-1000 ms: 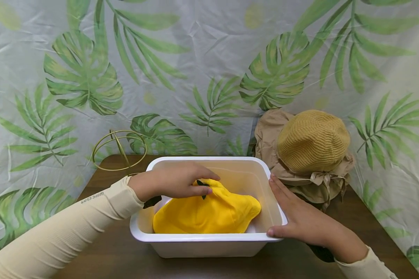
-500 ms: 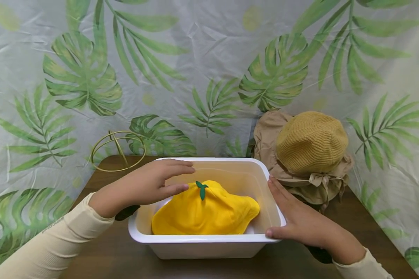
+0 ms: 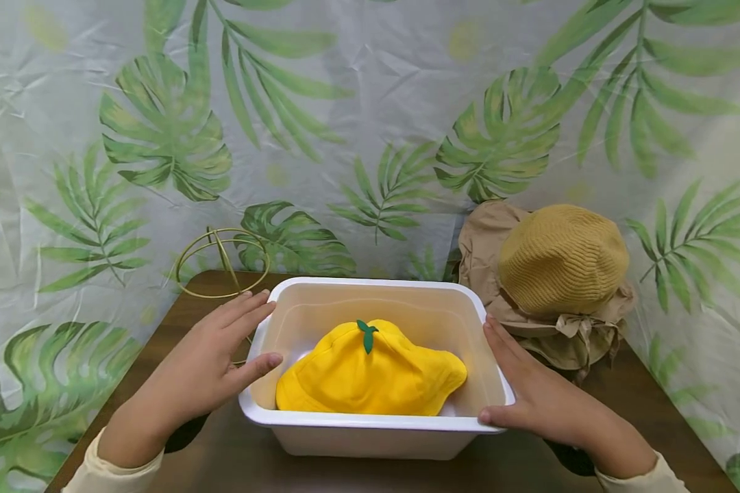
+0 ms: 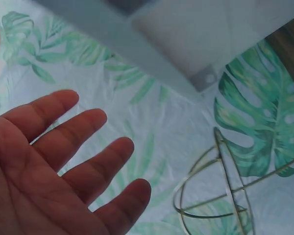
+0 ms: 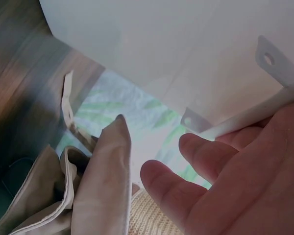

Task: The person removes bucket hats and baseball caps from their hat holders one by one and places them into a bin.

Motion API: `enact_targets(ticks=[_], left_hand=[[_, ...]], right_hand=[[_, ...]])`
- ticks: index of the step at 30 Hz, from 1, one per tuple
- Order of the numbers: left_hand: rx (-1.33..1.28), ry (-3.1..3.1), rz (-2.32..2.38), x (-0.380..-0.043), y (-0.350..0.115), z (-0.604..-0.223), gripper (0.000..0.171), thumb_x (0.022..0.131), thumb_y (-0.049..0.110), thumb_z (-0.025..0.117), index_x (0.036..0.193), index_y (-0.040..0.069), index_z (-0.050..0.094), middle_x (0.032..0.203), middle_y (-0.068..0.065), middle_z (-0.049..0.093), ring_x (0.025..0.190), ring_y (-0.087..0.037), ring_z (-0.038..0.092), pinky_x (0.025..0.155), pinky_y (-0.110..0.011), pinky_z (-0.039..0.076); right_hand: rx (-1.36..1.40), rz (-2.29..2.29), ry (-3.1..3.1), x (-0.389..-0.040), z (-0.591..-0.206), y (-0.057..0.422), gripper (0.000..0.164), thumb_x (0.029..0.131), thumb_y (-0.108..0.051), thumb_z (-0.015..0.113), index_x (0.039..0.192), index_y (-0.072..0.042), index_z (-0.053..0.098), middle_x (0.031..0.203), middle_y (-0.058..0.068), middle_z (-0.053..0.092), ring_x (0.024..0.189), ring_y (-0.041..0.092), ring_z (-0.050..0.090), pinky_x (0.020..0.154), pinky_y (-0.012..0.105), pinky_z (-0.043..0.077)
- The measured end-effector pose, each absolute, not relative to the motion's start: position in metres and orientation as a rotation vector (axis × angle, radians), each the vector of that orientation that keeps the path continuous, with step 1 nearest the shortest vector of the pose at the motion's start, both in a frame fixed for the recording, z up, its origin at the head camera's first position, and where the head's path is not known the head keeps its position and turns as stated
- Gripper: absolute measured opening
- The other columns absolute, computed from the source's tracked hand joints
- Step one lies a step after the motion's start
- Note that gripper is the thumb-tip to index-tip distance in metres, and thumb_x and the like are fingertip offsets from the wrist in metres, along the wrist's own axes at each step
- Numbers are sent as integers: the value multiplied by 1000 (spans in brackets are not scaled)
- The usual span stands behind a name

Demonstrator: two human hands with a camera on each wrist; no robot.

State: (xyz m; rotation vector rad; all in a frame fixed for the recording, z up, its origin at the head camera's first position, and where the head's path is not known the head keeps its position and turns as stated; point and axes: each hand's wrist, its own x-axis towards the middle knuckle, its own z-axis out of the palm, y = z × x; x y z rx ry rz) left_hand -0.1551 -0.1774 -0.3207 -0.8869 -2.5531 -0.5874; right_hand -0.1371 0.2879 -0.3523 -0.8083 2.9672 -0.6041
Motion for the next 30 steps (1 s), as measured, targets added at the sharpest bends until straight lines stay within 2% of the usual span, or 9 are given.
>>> enact_targets(ticks=[5,10,15,17,19,30], left_hand=[[-823,-2596,-517,-150,-183,-337,85,85,53,73,146,-1,47,155,-14,39,144,-37,29,109,-57,31],[-815,-2678,-474,-147,-184,-345,94,85,59,68,152,1,38,160,-13,29,147,-38,22,111,-59,27],[-844,-2722,-432,-143,-177,-349,101,84,66,64,153,-2,33,161,-15,25,145,-43,22,106,-64,31],[-837,-2746,-433,-142,-175,-350,104,84,67,63,152,-4,32,161,-17,25,145,-44,23,106,-65,32],[-822,-2770,-434,-140,-175,-351,107,82,70,62,152,-6,32,160,-20,24,144,-44,24,106,-65,32],[-746,-2804,-472,-137,-172,-356,109,80,70,65,153,-3,32,161,-16,24,145,-41,24,108,-62,31]], right_hand=[[-796,-645,2950,-138,-353,289,111,84,-44,75,161,-12,1,166,13,1,146,37,18,104,57,36],[-777,-667,2948,-135,-354,290,110,85,-46,74,161,-14,1,166,11,0,146,36,18,111,29,26],[-796,-681,2957,-132,-354,291,110,85,-45,74,161,-13,2,166,11,-1,145,38,18,110,18,21],[-808,-692,2952,-134,-354,291,110,85,-44,74,161,-13,2,166,12,-1,146,37,18,108,13,16],[-809,-712,2939,-135,-354,290,109,85,-44,75,161,-14,2,166,12,-1,146,36,16,101,4,7],[-893,-708,2931,-138,-354,291,110,85,-46,74,161,-11,2,166,14,0,147,34,14,102,3,6]])
